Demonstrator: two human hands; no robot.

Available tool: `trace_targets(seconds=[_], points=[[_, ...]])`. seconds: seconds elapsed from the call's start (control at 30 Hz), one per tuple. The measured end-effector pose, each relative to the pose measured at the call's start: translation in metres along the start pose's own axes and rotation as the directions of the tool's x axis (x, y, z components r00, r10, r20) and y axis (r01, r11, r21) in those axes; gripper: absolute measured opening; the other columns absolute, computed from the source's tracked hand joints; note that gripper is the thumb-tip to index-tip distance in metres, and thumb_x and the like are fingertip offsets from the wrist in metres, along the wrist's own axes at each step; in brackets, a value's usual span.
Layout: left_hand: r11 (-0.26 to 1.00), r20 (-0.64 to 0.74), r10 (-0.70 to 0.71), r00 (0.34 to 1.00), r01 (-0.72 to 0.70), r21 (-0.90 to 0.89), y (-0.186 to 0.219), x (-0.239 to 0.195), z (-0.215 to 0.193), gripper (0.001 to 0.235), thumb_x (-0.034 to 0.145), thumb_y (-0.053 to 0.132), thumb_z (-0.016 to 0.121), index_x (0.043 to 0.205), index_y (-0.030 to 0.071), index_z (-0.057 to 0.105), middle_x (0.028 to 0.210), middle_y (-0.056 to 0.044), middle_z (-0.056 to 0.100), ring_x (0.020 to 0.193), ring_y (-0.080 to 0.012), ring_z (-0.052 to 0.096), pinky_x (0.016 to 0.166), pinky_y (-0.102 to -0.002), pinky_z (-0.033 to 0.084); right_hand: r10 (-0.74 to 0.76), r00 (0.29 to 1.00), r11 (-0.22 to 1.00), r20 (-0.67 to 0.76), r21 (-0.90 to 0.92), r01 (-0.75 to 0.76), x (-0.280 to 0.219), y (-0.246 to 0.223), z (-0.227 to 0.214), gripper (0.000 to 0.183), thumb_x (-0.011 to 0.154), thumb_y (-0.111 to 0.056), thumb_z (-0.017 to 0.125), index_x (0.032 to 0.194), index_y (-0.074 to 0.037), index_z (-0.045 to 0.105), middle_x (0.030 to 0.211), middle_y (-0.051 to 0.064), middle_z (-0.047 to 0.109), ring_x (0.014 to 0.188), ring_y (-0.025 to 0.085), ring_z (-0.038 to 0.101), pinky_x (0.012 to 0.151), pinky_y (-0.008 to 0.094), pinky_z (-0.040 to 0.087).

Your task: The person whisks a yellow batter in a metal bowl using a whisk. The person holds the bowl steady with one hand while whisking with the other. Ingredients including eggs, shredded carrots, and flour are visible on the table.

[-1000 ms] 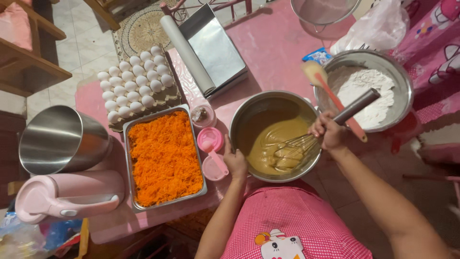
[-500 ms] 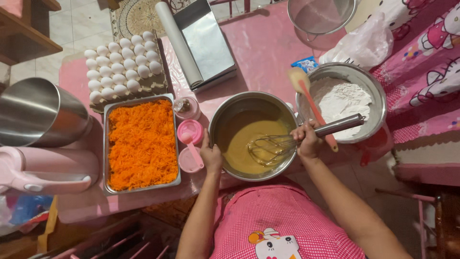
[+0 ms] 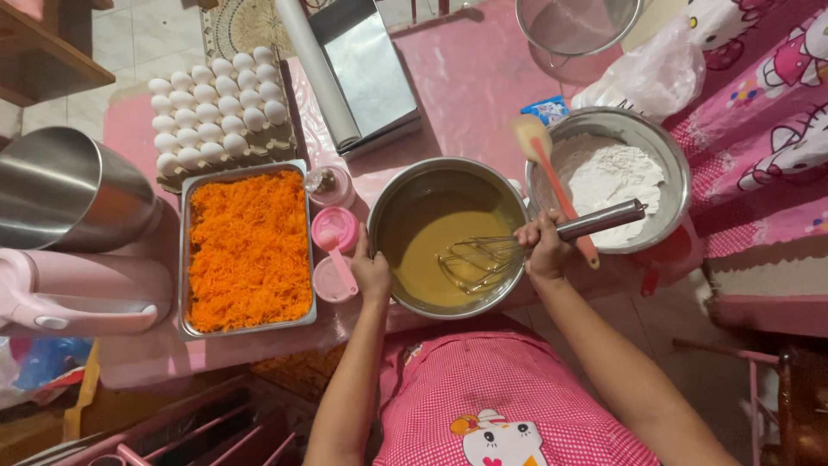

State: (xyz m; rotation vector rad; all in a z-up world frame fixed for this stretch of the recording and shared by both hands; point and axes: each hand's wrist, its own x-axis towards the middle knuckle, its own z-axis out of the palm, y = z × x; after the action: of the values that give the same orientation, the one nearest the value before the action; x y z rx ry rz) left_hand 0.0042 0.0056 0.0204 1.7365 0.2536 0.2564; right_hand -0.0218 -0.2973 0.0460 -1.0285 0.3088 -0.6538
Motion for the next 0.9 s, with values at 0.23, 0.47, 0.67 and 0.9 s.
trace_targets(seconds=[0.23, 0.47, 0.67, 0.9], points=[[0.999, -0.009, 0.002, 1.000, -0.002, -0.038, -0.007, -0.002, 0.002, 0.081, 0.076, -0.016, 0.048, 0.153, 0.009, 0.046, 0.152, -0.021, 0.049, 0.144, -0.0317, 0.040, 0.121, -0.042, 0.032, 0.004, 1.000, 1.000, -0.029, 0.001, -0.004, 0.002, -0.003, 0.003, 0.026, 0.102, -0.013, 0.056, 0.078, -0.012, 0.046, 0.048, 0.005, 0.037, 0.040, 0.020, 0.051, 0.062, 0.042, 0.056], [0.997, -0.006, -0.001, 1.000, 0.000, -0.073, -0.004, -0.003, 0.004, 0.082, 0.076, -0.017, 0.047, 0.154, 0.006, 0.045, 0.153, -0.023, 0.047, 0.145, -0.0319, 0.037, 0.122, -0.042, 0.030, 0.019, 1.000, 1.000, -0.024, 0.015, -0.019, 0.003, -0.004, 0.002, 0.025, 0.101, -0.014, 0.057, 0.078, -0.012, 0.047, 0.048, 0.005, 0.039, 0.040, 0.020, 0.052, 0.061, 0.041, 0.057], [0.999, -0.016, 0.015, 1.000, -0.016, -0.041, 0.000, -0.001, 0.002, 0.082, 0.075, -0.017, 0.049, 0.152, 0.008, 0.048, 0.151, -0.021, 0.051, 0.143, -0.0313, 0.041, 0.120, -0.041, 0.033, 0.028, 0.999, 0.999, -0.032, 0.024, -0.027, 0.005, 0.002, -0.001, 0.026, 0.100, -0.015, 0.058, 0.077, -0.013, 0.047, 0.047, 0.005, 0.039, 0.039, 0.020, 0.051, 0.059, 0.040, 0.057], [1.000, -0.022, -0.001, 1.000, 0.001, -0.001, -0.007, -0.001, 0.003, 0.082, 0.074, -0.013, 0.050, 0.152, 0.014, 0.050, 0.149, -0.016, 0.054, 0.141, -0.0292, 0.045, 0.118, -0.040, 0.036, 0.037, 0.999, 0.999, -0.036, 0.022, -0.036, 0.004, 0.001, 0.000, 0.025, 0.099, -0.015, 0.058, 0.077, -0.014, 0.047, 0.047, 0.005, 0.039, 0.039, 0.020, 0.052, 0.059, 0.040, 0.058]])
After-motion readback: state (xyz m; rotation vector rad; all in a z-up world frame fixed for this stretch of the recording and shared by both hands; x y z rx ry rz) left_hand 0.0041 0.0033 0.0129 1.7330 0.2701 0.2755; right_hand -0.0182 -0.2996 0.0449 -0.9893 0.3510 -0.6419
